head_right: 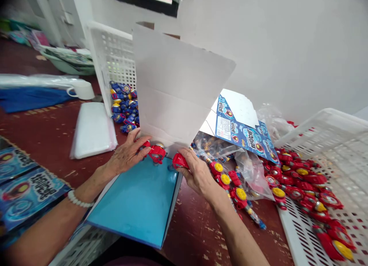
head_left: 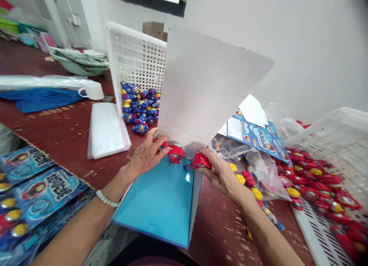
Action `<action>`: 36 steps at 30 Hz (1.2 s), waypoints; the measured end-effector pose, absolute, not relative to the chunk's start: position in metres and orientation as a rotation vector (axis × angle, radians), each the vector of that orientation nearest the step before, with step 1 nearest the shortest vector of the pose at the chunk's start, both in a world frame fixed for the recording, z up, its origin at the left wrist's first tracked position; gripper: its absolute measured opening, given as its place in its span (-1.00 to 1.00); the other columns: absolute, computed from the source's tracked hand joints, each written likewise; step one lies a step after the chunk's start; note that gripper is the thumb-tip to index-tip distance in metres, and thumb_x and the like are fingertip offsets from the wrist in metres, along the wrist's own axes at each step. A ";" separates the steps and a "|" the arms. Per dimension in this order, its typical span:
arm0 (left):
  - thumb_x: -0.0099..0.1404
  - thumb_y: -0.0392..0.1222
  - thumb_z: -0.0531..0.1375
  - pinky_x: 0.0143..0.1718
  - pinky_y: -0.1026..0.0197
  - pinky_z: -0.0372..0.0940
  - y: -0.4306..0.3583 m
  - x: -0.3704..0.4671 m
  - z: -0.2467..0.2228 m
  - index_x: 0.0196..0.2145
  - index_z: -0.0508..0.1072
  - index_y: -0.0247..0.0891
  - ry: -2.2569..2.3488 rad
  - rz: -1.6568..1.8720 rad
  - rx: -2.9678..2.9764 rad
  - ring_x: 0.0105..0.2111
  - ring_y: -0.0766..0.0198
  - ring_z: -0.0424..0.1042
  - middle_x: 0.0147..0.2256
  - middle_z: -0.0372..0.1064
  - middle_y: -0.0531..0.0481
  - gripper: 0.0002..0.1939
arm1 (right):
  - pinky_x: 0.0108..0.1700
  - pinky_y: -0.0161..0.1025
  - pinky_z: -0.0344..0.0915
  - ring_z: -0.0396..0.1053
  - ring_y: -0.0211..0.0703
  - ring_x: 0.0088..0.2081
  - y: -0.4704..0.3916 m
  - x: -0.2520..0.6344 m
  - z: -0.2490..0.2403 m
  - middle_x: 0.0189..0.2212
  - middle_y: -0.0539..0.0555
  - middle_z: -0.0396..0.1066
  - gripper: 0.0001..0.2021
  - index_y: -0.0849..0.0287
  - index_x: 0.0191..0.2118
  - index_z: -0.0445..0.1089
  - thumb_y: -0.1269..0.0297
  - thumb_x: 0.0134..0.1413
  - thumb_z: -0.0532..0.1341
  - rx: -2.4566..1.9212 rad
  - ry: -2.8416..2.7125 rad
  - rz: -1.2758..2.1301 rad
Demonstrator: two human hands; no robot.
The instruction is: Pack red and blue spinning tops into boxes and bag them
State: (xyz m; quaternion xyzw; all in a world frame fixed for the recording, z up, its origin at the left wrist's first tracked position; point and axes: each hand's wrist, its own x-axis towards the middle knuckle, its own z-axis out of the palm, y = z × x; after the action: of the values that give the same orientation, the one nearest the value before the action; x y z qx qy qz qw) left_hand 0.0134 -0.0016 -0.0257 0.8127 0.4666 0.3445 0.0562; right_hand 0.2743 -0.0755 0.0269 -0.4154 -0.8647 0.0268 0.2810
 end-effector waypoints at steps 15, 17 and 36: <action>0.40 0.07 -0.04 0.09 -0.14 0.28 -0.001 0.012 -0.025 0.14 0.27 -0.16 1.411 1.034 2.457 0.17 -0.05 0.18 0.26 -0.15 -0.23 -0.54 | 0.14 -0.11 0.26 0.25 -0.04 0.11 -0.059 0.268 0.045 0.17 0.25 0.16 -0.46 0.22 0.25 0.09 0.48 0.18 0.20 -1.255 -2.546 0.166; 0.40 0.09 -0.04 0.13 -0.12 0.24 0.000 0.012 -0.025 0.18 0.22 -0.13 1.390 1.029 2.390 0.20 -0.03 0.14 0.27 -0.16 -0.20 -0.53 | 0.12 -0.12 0.27 0.26 -0.04 0.09 -0.060 0.259 0.037 0.15 0.21 0.20 -0.45 0.19 0.24 0.12 0.45 0.16 0.23 -1.328 -2.589 0.030; 0.36 0.12 0.00 0.19 -0.09 0.17 0.007 -0.053 -0.024 0.03 0.33 -0.03 1.471 1.133 2.230 0.09 0.08 0.25 0.02 0.24 -0.01 -0.63 | 0.01 -0.03 0.31 0.34 0.00 -0.06 -0.035 0.350 -0.021 -0.08 0.29 0.33 -0.64 0.34 0.06 0.27 0.48 0.13 0.04 -1.703 -1.799 -0.053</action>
State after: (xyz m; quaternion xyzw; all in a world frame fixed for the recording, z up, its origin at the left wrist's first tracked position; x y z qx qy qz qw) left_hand -0.0527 0.0075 -0.0243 0.7630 0.5032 0.3877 0.1195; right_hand 0.3499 -0.0345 -0.0205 -0.6497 -0.6865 -0.0202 0.3258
